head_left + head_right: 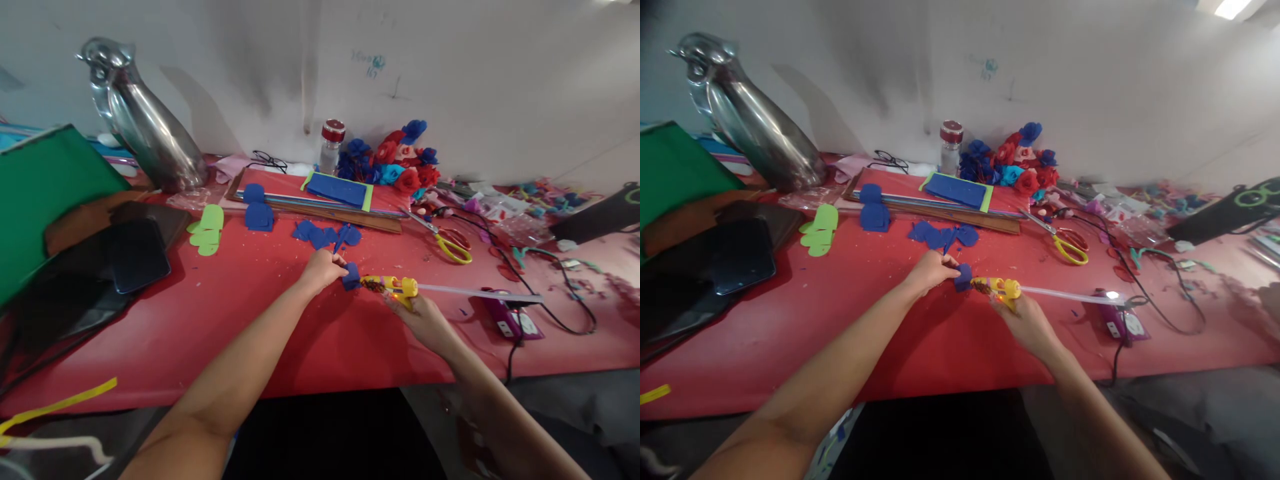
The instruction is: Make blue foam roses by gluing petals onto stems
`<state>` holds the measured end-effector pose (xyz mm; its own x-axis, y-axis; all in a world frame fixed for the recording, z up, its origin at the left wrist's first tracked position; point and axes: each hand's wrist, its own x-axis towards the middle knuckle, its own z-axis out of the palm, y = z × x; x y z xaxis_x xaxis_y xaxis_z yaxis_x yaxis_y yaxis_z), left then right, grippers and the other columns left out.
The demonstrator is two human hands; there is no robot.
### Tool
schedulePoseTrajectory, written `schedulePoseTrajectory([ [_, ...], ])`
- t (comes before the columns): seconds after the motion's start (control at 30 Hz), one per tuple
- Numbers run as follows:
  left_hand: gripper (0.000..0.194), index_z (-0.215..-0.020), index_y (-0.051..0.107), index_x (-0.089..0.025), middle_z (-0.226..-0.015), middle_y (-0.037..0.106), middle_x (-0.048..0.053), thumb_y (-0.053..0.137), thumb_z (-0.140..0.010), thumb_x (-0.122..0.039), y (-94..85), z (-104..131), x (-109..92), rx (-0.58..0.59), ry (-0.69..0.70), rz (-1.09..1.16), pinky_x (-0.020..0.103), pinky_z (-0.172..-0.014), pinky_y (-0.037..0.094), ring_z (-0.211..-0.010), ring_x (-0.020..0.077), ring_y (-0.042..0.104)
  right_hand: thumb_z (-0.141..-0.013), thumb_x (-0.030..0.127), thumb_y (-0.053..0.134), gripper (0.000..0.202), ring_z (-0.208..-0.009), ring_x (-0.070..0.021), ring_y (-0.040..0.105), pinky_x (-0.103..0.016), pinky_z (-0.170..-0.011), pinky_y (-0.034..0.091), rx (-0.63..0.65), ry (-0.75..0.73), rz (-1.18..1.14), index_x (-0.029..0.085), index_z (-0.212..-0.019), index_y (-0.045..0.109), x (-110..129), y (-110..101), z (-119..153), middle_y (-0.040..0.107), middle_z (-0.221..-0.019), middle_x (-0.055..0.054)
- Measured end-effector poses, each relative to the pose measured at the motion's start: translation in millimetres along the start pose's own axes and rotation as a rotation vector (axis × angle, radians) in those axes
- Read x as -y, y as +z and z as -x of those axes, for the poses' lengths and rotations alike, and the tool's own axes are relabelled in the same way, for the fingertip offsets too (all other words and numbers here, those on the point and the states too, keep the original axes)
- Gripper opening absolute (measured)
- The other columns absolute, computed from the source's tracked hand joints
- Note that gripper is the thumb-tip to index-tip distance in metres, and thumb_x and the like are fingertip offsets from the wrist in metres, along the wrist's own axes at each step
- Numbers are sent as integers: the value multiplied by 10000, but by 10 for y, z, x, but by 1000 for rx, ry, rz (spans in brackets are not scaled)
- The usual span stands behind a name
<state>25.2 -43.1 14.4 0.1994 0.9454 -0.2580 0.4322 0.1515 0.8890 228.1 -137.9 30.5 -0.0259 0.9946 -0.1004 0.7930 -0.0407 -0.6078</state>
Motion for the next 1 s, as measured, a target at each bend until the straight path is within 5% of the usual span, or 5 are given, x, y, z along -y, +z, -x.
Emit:
schedulePoseTrajectory([
  [0.53,67,-685,695,-142,-703,695,42,677,-627,-112,5,-25,12,3,-7,30,273,-731,466,-713,149,615,-836,499,422,382,-642,-234,651,-266,-546,417,-106,-78,134,205,-695,621,43,-74,66,661,-631,-62],
  [1.0,61,-674,692,-145,-691,692,35,684,-622,-113,27,-52,41,-1,9,37,263,-723,463,-698,139,609,-830,519,416,397,-527,-200,585,-259,-479,360,-12,-59,89,208,-650,584,217,40,105,597,-550,-34],
])
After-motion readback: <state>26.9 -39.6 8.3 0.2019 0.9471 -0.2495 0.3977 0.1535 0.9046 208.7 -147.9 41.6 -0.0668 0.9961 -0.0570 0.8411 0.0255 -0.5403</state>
